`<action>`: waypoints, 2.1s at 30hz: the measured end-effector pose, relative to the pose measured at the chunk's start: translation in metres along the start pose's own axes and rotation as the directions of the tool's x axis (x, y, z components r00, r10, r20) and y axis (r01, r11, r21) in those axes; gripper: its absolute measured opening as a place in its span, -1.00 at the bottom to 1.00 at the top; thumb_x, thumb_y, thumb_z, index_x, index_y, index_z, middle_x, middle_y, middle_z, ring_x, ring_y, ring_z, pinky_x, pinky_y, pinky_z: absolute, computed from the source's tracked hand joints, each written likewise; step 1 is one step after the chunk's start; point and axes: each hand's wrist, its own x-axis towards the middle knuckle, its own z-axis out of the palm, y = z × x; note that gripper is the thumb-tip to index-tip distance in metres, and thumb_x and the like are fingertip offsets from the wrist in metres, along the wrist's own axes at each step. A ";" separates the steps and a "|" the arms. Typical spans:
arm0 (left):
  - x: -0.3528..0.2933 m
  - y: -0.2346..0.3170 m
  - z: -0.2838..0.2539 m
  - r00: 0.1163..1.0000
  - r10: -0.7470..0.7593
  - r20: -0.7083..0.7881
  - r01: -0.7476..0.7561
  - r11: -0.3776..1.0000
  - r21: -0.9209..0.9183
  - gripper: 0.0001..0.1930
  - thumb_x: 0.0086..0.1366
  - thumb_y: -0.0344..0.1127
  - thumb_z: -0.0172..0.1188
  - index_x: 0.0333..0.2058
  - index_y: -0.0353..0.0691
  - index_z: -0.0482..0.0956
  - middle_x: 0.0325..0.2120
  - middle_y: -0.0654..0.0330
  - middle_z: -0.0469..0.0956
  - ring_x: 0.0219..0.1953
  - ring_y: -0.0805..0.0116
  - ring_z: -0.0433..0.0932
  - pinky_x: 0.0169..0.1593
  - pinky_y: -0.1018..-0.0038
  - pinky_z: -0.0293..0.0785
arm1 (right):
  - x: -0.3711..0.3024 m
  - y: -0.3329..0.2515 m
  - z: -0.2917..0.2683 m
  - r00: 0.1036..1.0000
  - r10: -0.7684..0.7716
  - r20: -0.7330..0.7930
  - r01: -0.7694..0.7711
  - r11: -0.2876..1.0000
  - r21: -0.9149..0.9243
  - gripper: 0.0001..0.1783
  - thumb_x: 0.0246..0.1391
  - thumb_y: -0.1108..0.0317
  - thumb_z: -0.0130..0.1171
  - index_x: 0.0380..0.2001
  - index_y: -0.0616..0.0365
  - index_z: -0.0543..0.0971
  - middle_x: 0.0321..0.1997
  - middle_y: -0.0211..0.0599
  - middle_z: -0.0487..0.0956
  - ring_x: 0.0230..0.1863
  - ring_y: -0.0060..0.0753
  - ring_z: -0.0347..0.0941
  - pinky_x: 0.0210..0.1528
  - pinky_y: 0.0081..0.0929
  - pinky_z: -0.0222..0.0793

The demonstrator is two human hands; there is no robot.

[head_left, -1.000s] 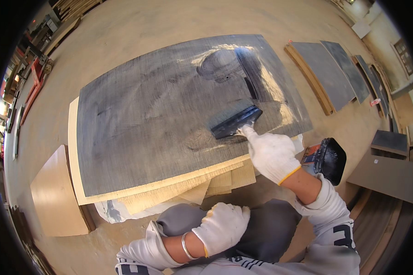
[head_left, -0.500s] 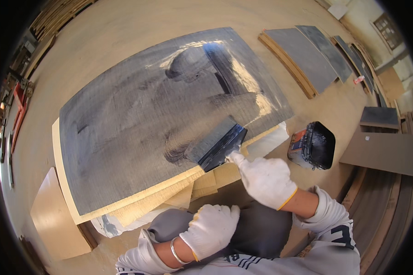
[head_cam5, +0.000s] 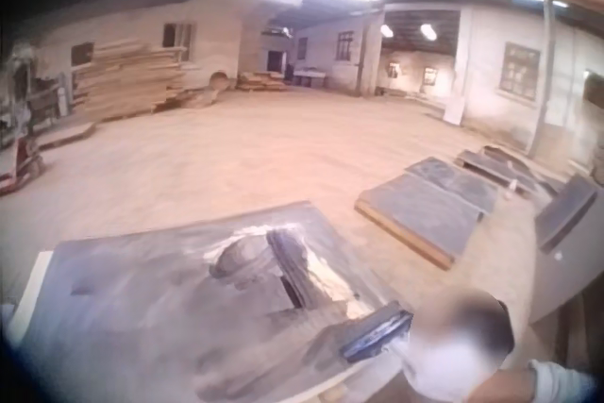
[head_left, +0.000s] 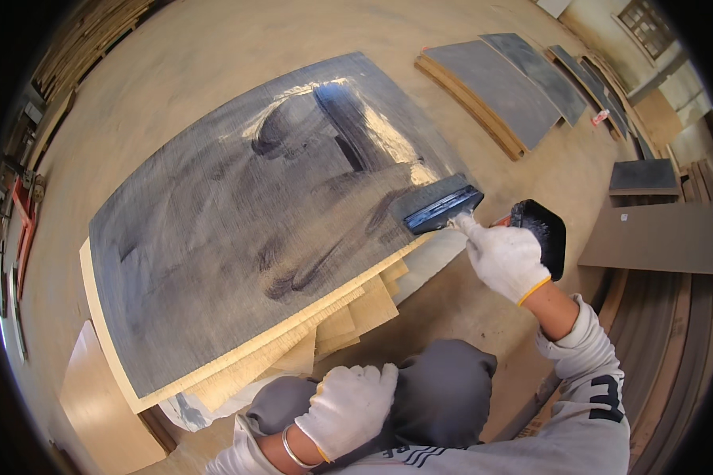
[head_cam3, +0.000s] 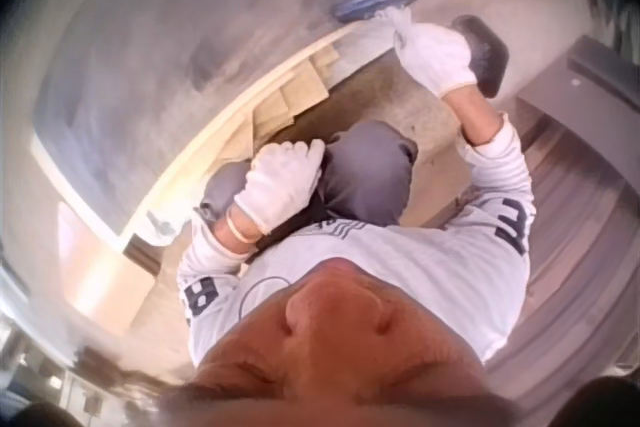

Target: The person applies dark paint to flat wooden boards using a brush. They dip the brush into a container, spread the paint evenly across the surface, and then move the finished board aside to continue with the next one.

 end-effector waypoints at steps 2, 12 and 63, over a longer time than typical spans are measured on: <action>-0.001 -0.001 -0.003 1.000 -0.012 0.027 0.013 0.999 -0.032 -0.62 0.38 -0.10 0.33 0.03 -0.20 0.58 -0.38 0.19 0.58 -0.35 0.18 0.65 -0.29 0.24 0.53 | -0.005 -0.029 -0.015 0.991 -0.055 0.125 0.051 0.998 0.041 -0.57 0.34 0.30 0.11 0.23 -0.08 0.66 -0.58 -0.15 0.64 -0.56 -0.02 0.64 -0.49 -0.02 0.50; 0.008 0.003 -0.001 0.998 -0.010 0.061 0.009 1.000 0.019 -0.60 0.39 -0.10 0.32 0.07 -0.20 0.57 -0.41 0.18 0.59 -0.38 0.17 0.66 -0.31 0.23 0.53 | 0.061 0.017 0.020 0.991 0.109 0.081 -0.117 0.988 0.099 -0.56 0.37 0.20 0.15 0.27 -0.13 0.61 -0.38 -0.02 0.71 -0.39 0.05 0.69 -0.37 0.06 0.54; -0.009 0.000 -0.003 1.000 -0.026 0.006 0.025 0.998 0.064 -0.59 0.38 -0.07 0.33 0.07 -0.17 0.56 -0.42 0.20 0.63 -0.38 0.20 0.69 -0.32 0.25 0.56 | 0.073 0.009 -0.030 0.896 0.039 0.443 -0.168 0.952 0.256 -0.58 0.33 0.22 -0.02 0.13 0.02 0.65 -0.03 0.10 0.75 0.04 0.24 0.67 0.07 0.12 0.55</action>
